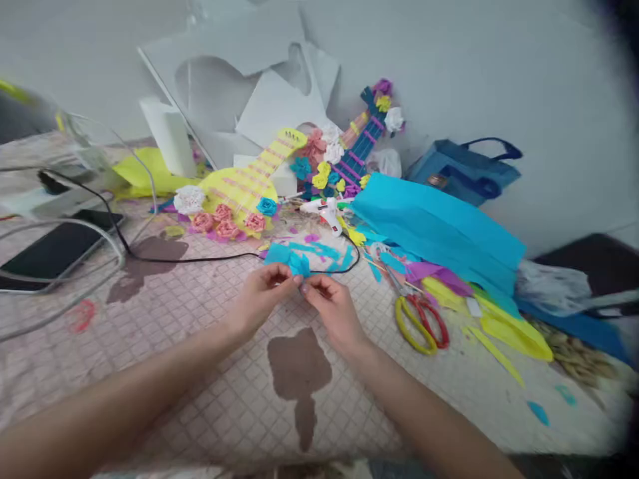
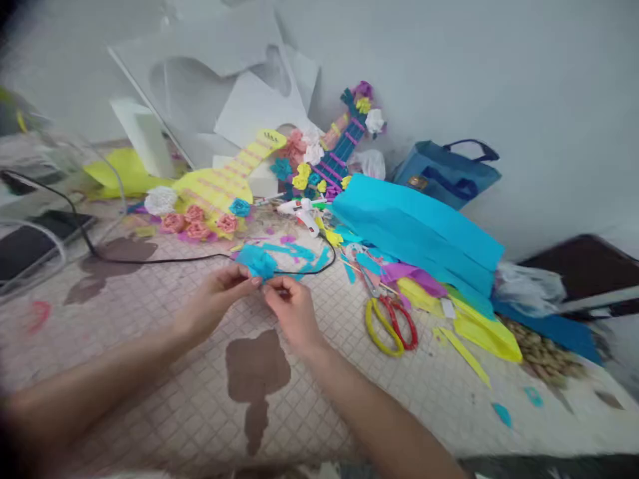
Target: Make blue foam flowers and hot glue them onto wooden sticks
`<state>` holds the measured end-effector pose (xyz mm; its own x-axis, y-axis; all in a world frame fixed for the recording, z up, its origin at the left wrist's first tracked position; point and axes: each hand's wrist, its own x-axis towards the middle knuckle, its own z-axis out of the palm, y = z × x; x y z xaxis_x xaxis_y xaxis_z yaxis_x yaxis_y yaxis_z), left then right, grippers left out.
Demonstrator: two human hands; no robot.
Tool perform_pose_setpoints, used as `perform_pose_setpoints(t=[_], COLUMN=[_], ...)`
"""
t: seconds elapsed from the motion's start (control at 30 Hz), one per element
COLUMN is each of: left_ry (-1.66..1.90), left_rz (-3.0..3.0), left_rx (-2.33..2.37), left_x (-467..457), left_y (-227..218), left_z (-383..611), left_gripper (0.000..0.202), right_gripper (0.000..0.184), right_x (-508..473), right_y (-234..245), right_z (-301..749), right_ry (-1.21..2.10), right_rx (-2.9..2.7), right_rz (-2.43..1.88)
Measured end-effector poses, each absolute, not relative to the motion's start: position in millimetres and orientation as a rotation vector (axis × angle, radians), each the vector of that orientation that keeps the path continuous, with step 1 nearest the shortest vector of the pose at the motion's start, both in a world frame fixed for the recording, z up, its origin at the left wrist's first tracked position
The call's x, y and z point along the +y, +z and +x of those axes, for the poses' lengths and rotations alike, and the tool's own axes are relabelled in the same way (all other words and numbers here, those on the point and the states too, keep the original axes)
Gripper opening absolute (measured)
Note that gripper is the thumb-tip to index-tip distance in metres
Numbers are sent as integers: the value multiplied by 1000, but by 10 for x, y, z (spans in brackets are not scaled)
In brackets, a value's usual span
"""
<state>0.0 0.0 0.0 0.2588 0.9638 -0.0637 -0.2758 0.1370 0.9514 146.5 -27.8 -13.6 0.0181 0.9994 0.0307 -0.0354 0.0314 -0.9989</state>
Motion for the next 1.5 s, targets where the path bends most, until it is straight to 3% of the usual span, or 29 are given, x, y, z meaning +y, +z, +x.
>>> perform_pose_setpoints(t=[0.17, 1.0, 1.33, 1.5], left_ry=[975, 894, 975, 981], left_rz=[686, 524, 608, 649], left_rx=[750, 721, 759, 778], left_x=[64, 36, 1, -28], left_y=[33, 31, 20, 30], left_z=[-53, -17, 2, 13], left_gripper=[21, 16, 20, 20], right_gripper=[29, 26, 12, 14], right_x=[-248, -233, -266, -271], right_y=[-100, -57, -30, -27], right_z=[1472, 1506, 1430, 1420], right_ry=[1162, 1060, 701, 744], right_rx=[-1166, -1334, -1542, -1533], right_rz=[-1170, -1229, -1243, -1234])
